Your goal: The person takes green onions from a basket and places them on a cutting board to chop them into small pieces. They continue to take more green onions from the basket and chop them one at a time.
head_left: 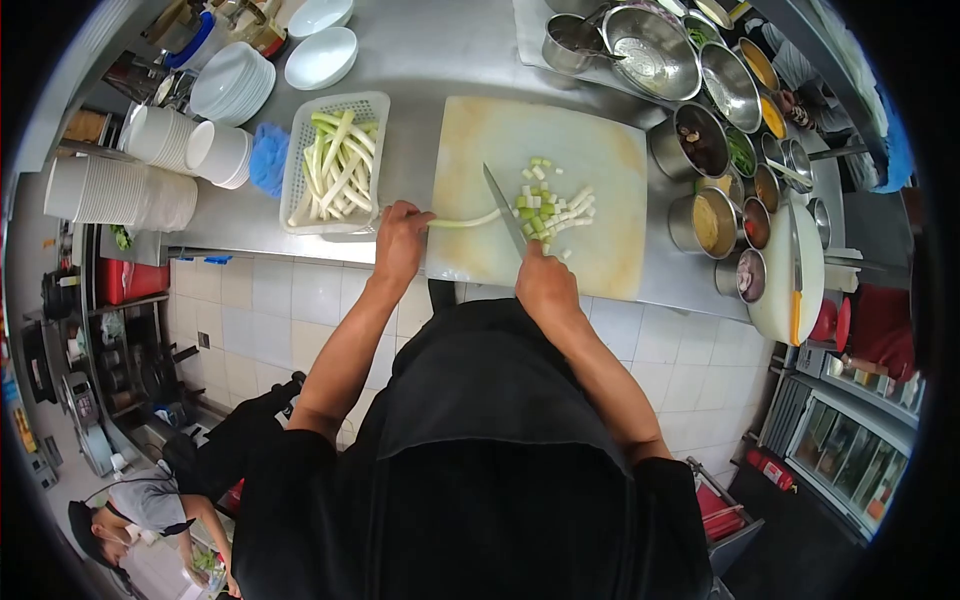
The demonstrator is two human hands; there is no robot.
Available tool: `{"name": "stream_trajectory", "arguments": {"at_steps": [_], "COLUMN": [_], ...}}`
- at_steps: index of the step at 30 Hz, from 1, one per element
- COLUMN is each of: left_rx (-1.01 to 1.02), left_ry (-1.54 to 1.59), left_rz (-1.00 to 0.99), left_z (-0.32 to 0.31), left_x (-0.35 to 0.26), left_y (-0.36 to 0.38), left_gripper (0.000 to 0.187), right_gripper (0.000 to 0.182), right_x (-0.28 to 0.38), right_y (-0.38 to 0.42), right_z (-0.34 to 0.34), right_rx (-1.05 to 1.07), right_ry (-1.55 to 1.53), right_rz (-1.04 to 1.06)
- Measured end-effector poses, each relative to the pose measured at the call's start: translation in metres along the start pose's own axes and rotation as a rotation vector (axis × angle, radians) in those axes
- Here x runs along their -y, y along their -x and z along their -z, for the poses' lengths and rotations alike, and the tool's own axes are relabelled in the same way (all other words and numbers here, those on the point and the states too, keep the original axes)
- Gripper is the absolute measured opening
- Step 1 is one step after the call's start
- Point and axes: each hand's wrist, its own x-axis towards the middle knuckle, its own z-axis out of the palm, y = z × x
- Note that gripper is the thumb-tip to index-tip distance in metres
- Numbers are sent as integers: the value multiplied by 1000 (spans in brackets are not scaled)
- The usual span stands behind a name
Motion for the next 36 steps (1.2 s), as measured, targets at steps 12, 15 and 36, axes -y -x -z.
{"name": "stream_trajectory", "arguments": {"at_steps": [12,15,36], "left_rx": [50,68,111], "left_ry": [16,30,81], "left_rz": [62,77,105], "left_z": [-2,-3,-15], "left_x": [-8,-14,-37], "left_y": [4,1,0], "left_gripper": [30,29,29], "right_gripper": [29,26,15], "right_x": [20,19,16], "right_y": [12,12,15], "right_z": [20,15,-3], "right_rx": [113,73,-6], "right_ry": [-19,-52,3], "right_rz": [-72,-37,37]}}
